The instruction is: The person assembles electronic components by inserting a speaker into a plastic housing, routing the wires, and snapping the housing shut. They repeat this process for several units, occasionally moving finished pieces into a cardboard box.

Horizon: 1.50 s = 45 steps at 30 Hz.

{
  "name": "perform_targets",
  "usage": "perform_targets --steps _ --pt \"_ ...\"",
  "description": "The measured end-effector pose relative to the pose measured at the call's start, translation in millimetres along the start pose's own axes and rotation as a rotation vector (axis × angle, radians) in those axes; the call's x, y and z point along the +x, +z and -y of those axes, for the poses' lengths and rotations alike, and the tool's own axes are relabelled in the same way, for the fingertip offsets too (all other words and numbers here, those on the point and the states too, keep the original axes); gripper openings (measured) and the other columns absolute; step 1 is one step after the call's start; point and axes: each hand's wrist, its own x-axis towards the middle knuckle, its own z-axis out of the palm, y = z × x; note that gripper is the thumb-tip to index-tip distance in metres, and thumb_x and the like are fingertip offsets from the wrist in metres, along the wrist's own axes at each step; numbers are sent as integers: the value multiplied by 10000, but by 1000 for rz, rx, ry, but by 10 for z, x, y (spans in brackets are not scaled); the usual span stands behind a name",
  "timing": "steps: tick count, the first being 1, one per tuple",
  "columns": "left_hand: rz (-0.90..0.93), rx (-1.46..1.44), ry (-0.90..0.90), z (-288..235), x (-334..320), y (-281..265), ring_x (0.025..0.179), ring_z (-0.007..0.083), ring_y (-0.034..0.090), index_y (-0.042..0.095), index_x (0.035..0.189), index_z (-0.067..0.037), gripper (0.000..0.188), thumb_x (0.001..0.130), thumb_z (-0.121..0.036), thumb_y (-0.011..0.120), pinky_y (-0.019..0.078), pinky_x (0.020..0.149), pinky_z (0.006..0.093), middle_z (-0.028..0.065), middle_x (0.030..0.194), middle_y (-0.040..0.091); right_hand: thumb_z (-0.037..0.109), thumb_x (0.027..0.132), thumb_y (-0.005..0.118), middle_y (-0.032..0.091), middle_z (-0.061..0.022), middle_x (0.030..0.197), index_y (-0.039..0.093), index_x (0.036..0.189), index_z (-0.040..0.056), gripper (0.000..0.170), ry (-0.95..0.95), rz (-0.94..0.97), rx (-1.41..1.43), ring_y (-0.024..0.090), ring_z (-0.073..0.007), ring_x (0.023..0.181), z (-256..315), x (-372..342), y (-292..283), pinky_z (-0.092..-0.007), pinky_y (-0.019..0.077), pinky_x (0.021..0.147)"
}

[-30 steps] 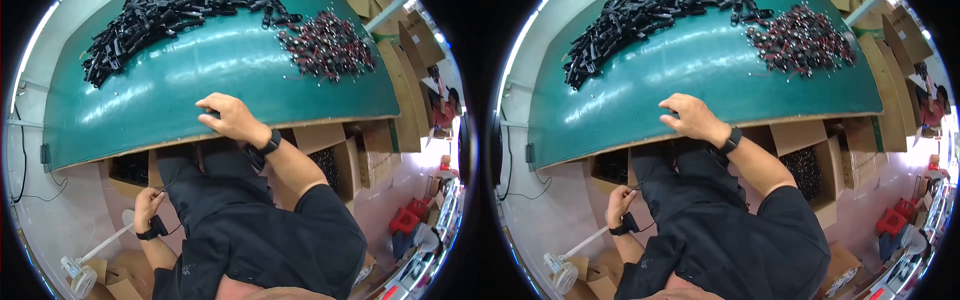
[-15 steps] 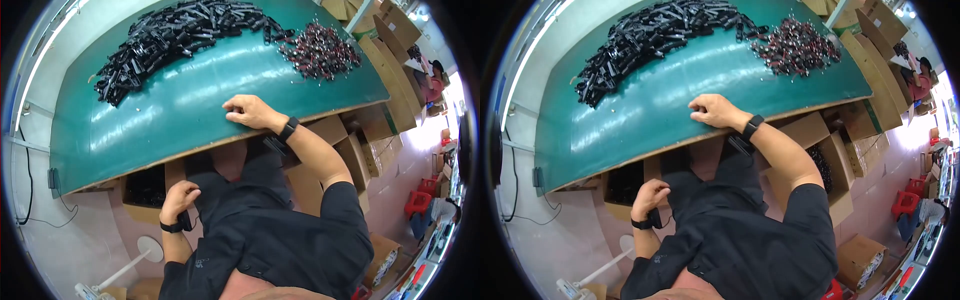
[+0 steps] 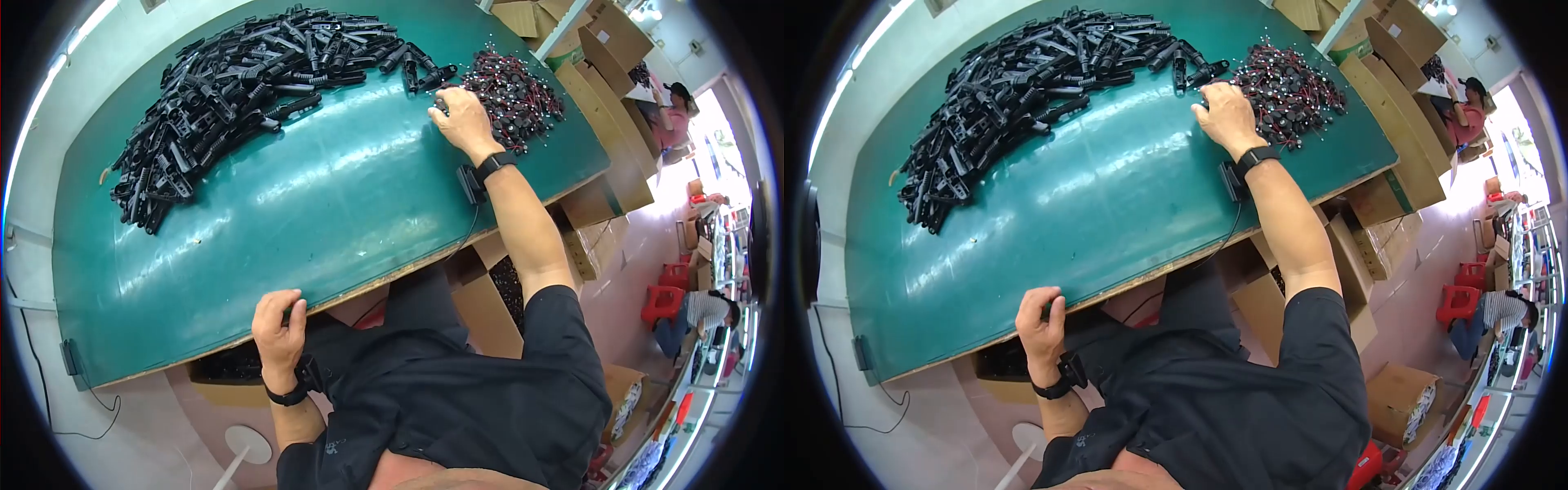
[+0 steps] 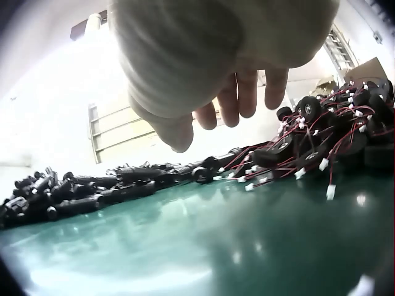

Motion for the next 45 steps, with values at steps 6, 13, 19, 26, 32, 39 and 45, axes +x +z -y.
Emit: perform_targets --steps 6,13,19,26,32,39,45 --pt "-23 104 19 49 152 206 951 289 681 712 1088 -5 196 898 -19 760 538 845 360 151 1052 711 486 927 713 622 -182 1453 682 1359 68 602 153 -154 -278 549 -351 1376 -521 131 -95 -448 428 1170" --pt "-78 95 -68 28 130 260 948 281 666 710 1099 -5 206 901 -34 761 531 835 356 139 1058 701 536 937 686 618 -198 1464 681 1362 53 644 265 -188 -199 545 -365 1389 -1348 221 -484 -457 406 1190" --pt "-88 164 -125 50 145 306 881 238 641 711 1085 -9 188 912 -59 762 500 762 322 120 1034 693 507 939 690 661 -196 1402 709 1307 42 593 180 -165 -50 580 -379 1342 -1503 413 -343 -458 424 1167" --pt "-101 201 -125 27 162 339 839 206 624 708 1068 -15 180 904 -60 767 479 726 307 102 1006 684 315 950 663 720 -153 1224 744 1161 66 336 -82 116 -5 651 -370 1197 -465 813 56 -498 508 1013" --pt "-113 200 -135 11 171 345 823 186 622 707 1066 -24 190 889 -51 770 461 702 301 91 1000 686 144 943 593 700 -119 1014 725 1008 124 148 -195 30 -194 690 -347 987 -388 952 498 -532 529 860" --pt "-114 157 -146 -19 204 303 825 169 622 713 1078 -25 201 890 -58 776 467 711 293 74 1006 695 74 919 616 666 -112 975 700 1062 126 174 -377 -45 36 693 -351 895 208 632 112 -473 562 775" --pt "12 -300 -401 -158 351 387 1032 155 684 642 1355 -20 378 992 -98 719 541 900 289 71 1129 720 -22 868 657 664 -108 979 700 1119 94 280 -594 -27 479 693 -341 844 1221 -551 -241 -426 569 713"
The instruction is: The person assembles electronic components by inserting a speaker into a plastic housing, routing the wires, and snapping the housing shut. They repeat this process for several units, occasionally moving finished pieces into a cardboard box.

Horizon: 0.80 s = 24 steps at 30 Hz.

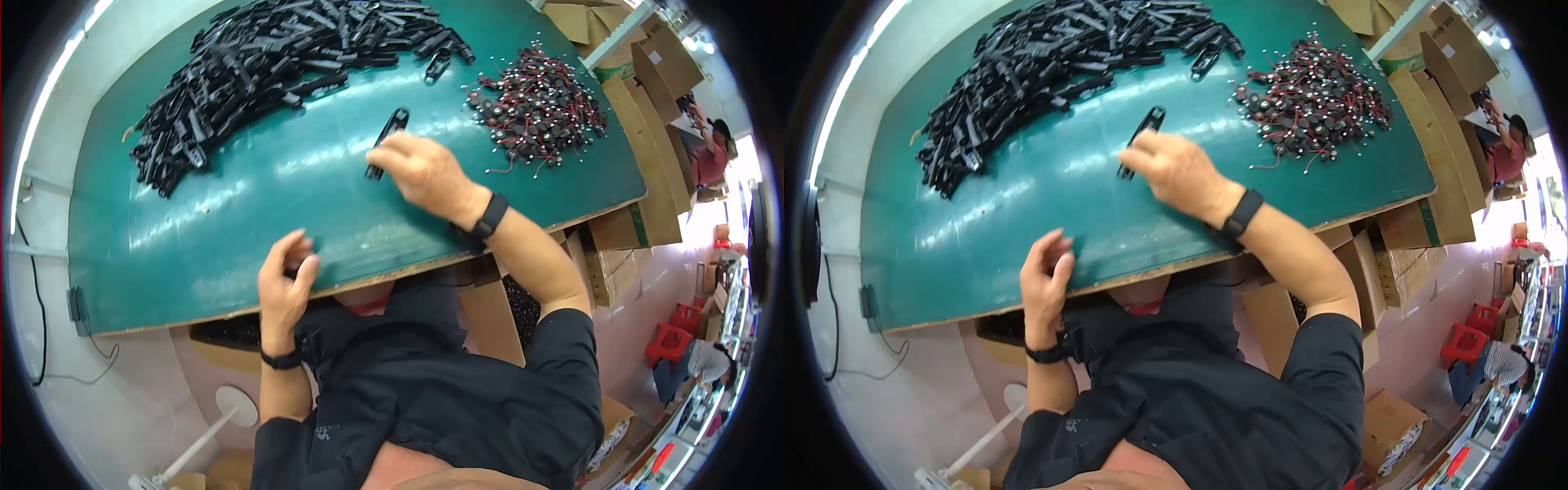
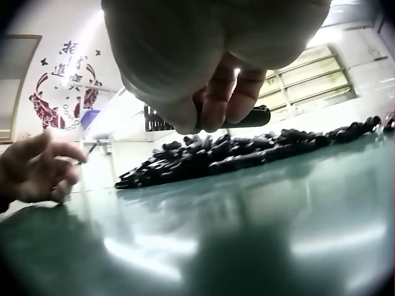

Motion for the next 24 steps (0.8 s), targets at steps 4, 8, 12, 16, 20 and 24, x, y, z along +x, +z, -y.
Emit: perform_targets --steps 4,8,12,16,20,24 --pt "250 -360 -106 24 220 293 1092 157 644 399 1581 -14 665 1015 -130 729 544 928 300 146 1353 636 -43 859 665 691 -105 1039 702 1154 73 319 -100 74 216 703 -331 877 586 -113 116 -419 585 755" --pt "347 -522 -8 51 295 456 1116 164 637 382 1599 -28 712 988 -85 743 543 932 298 142 1361 617 -56 858 675 697 -110 1059 701 1166 62 331 -38 65 377 711 -319 920 748 -183 181 -399 590 798" --pt "254 -280 77 -58 155 414 1128 181 639 379 1606 -43 735 963 -21 735 531 968 310 125 1348 610 -55 855 699 700 -110 1071 702 1181 61 345 32 99 585 719 -289 938 724 -263 236 -368 588 803" --pt "150 414 598 -188 192 326 1133 205 646 386 1600 -59 777 918 9 752 521 1005 339 116 1297 625 -38 860 734 704 -94 1080 703 1211 63 366 148 134 806 724 -227 932 806 -282 194 -329 580 777" --pt "184 22 329 76 162 416 1143 239 654 398 1583 -54 740 922 -4 727 515 1043 378 114 1261 637 -8 869 762 705 -80 1076 705 1230 56 371 385 170 961 717 -174 924 818 -340 5 -300 570 762" --pt "130 -395 144 141 53 384 1126 257 668 386 1584 -35 682 952 -45 642 528 1034 394 118 1211 643 19 872 770 714 -92 1089 724 1189 45 321 385 -39 429 715 -185 889 280 -579 -411 -310 576 775"
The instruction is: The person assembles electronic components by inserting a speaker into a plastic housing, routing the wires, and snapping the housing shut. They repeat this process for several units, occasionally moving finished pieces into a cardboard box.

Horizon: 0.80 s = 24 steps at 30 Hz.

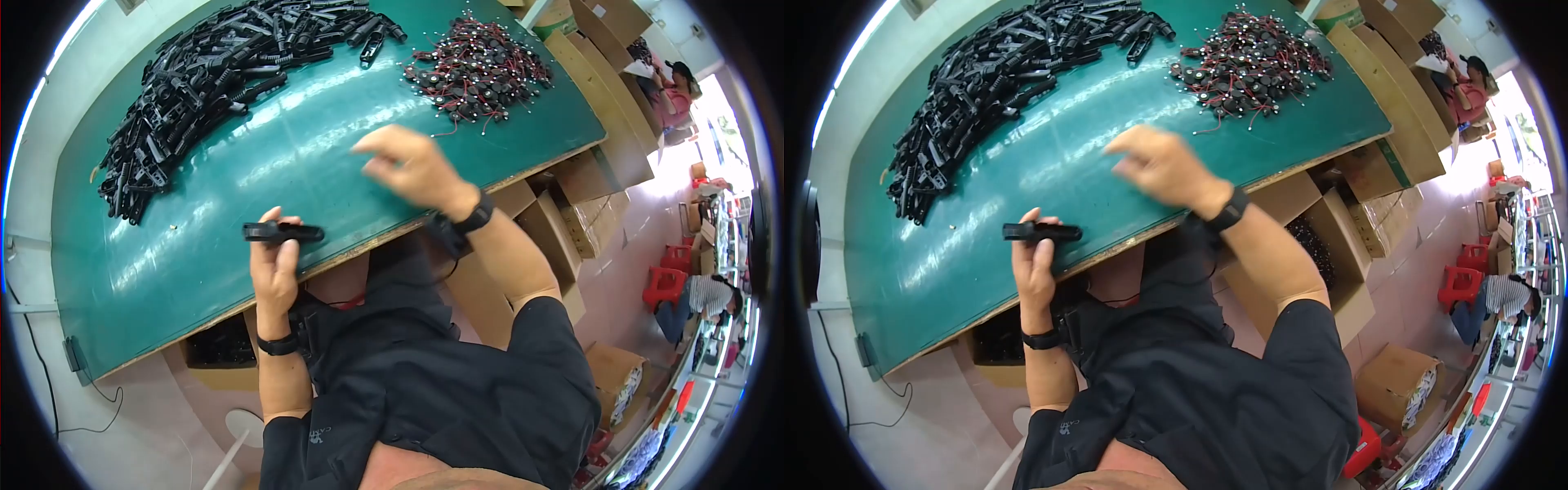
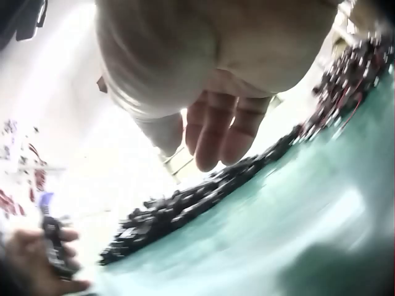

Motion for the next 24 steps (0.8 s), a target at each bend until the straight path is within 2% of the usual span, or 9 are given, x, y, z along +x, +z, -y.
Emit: perform_targets --steps 2,4,8,9,12,17,20,21,24 --pt "-16 -107 -27 -25 0 -51 1102 255 674 376 1587 -29 662 966 -63 601 533 1022 392 119 1200 644 20 880 733 711 -106 1127 735 1153 51 275 -59 -216 -498 723 -270 898 -630 -121 -462 -365 591 791" --pt "-61 -303 -90 -50 -15 -92 1054 250 685 355 1594 -15 629 993 -100 519 544 996 389 120 1179 645 20 903 671 689 -114 1126 736 1109 63 220 137 -160 -778 706 -345 935 -853 -239 -813 -425 586 809" --pt "-37 -288 -69 -32 34 -100 958 221 680 333 1603 -6 630 1004 -151 467 548 936 363 126 1153 648 49 944 583 639 -112 1034 693 984 82 122 124 -42 -937 696 -352 911 -1023 -247 -991 -480 573 775" --pt "-34 -289 -73 -27 28 -91 958 221 680 333 1603 -6 630 1004 -151 467 548 936 363 126 1153 648 49 944 583 639 -112 1034 693 984 82 122 129 -41 -938 696 -352 911 -1021 -262 -1019 -480 573 775" --pt "-65 -276 -66 -18 21 -111 884 194 652 335 1602 -4 629 1007 -174 451 544 878 345 129 1132 650 54 945 625 648 -115 1056 708 1033 69 122 197 123 -1040 698 -352 950 -1013 -182 -1069 -454 574 799" --pt "-52 -291 -37 40 0 -142 854 154 620 342 1601 -18 584 1058 -169 495 532 818 304 114 1140 654 63 944 635 659 -124 1063 686 1045 58 113 151 139 -965 690 -345 927 -854 -171 -1002 -426 573 787" --pt "-27 -127 -40 75 -39 -167 832 118 588 347 1597 -29 567 1100 -195 563 513 772 258 94 1141 658 80 998 619 688 -94 1023 665 1045 41 76 -21 -15 -612 699 -251 853 -739 -96 -760 -369 565 729" --pt "-60 -106 -44 77 -57 -179 832 118 588 347 1597 -29 567 1100 -195 563 513 772 258 94 1141 658 80 998 619 688 -94 1023 665 1045 41 76 -37 2 -580 699 -251 853 -666 -77 -614 -369 565 729" --pt "-22 -138 -9 24 -27 -141 865 92 589 404 1570 -39 544 1102 -226 610 501 761 230 62 1129 660 96 1048 587 698 -47 974 659 1028 38 95 335 11 7 668 -135 828 -366 -24 -252 -286 532 678"
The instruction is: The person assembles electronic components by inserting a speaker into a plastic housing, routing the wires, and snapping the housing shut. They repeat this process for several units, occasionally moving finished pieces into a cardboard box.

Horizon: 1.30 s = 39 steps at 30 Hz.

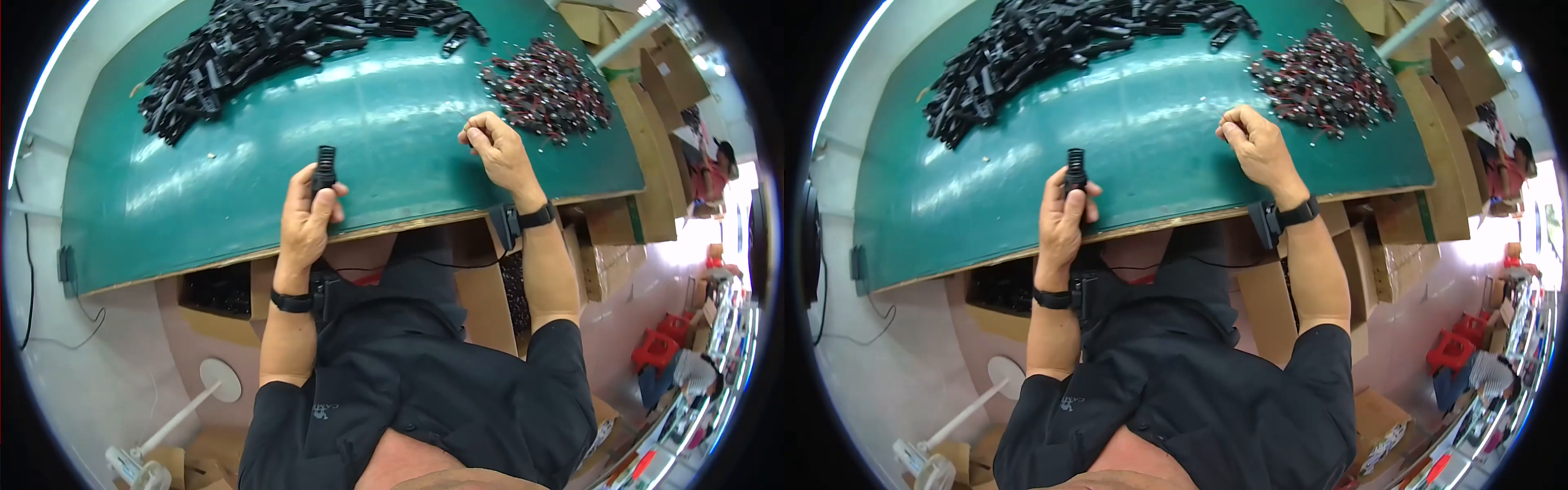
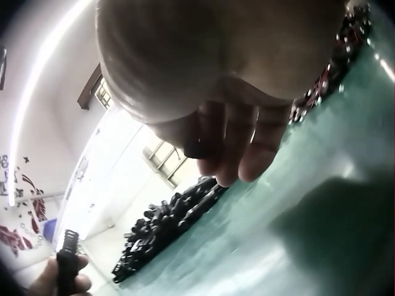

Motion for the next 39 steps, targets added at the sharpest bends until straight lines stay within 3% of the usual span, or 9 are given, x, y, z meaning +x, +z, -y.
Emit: perform_targets --steps 1,4,7,12,16,20,24,39 --pt "-3 45 10 -34 5 40 891 93 598 433 1555 -38 525 1101 -231 612 507 783 236 58 1135 662 96 1048 587 698 -47 974 659 1028 38 95 -11 15 16 668 -135 828 61 -2 133 -286 532 678" --pt "0 139 17 -82 17 52 943 97 617 490 1525 -37 489 1100 -242 617 519 827 247 49 1148 668 103 1070 568 667 -6 932 659 1039 43 114 -30 40 442 613 -69 789 271 -36 610 -230 490 638" --pt "65 435 79 -72 28 -13 1039 129 624 487 1540 -23 499 1106 -240 602 524 935 278 82 1238 670 83 1061 566 642 -1 907 654 1046 39 100 -40 120 548 571 -65 728 410 -63 916 -220 458 611" --pt "55 325 44 -95 14 -68 1062 126 620 497 1533 -12 496 1103 -234 607 509 985 285 69 1244 670 63 1056 549 590 3 866 649 1054 24 107 -78 232 735 483 -52 635 397 -134 1084 -220 394 561" --pt "67 269 22 -62 -25 -112 1103 140 620 503 1528 -9 491 1097 -214 617 493 1025 301 67 1258 669 62 1034 551 568 -3 849 652 1024 12 114 -114 282 894 466 -51 659 545 -216 971 -229 369 575" --pt "96 286 107 -77 -4 -122 1082 123 593 565 1492 -43 460 1069 -195 664 480 988 277 47 1245 653 62 994 572 591 -23 866 661 985 10 104 -154 413 691 471 -66 697 855 -303 816 -245 378 614" --pt "117 255 128 -83 -5 -132 1112 149 594 573 1482 -43 451 1057 -155 672 486 1012 301 72 1284 637 60 962 587 627 -32 886 664 952 8 94 -205 425 566 493 -86 736 903 -340 800 -268 401 654" --pt "213 185 185 -25 18 -195 1318 265 580 613 1436 -29 474 1001 -169 738 457 1114 398 156 1419 607 52 879 597 627 -62 727 674 890 1 92 -215 344 395 548 -144 637 1038 -399 847 -320 439 582"
